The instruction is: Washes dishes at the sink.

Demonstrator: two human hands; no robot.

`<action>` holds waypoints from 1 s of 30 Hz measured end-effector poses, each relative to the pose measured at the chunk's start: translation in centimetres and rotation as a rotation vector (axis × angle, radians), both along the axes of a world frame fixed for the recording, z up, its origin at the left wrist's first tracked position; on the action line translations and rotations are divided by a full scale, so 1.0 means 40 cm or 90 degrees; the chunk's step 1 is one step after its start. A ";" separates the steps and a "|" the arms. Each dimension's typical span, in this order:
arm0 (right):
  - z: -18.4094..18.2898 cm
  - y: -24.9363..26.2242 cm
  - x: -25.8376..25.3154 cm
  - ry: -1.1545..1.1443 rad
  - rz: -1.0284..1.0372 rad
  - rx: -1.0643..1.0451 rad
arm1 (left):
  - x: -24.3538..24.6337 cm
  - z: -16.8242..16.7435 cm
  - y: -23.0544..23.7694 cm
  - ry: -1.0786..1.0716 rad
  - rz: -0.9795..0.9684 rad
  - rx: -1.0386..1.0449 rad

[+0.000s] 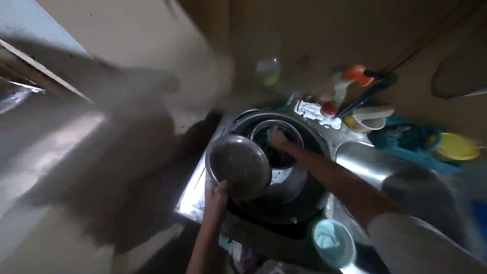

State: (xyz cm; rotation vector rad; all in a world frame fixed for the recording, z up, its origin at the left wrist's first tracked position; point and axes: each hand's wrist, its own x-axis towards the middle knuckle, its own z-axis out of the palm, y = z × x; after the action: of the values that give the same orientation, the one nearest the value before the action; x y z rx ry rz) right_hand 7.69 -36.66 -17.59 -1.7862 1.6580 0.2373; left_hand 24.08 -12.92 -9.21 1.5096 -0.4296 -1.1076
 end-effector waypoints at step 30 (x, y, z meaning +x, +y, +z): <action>0.250 0.195 -0.157 -0.068 0.227 -0.068 | -0.195 -0.155 -0.163 -0.206 -0.099 -0.290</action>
State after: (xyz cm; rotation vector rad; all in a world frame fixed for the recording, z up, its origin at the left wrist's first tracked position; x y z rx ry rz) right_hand 1.41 -28.87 -7.57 -2.1321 1.2915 0.2091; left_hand 16.27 -19.43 -15.39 1.2591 -0.9691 -0.8087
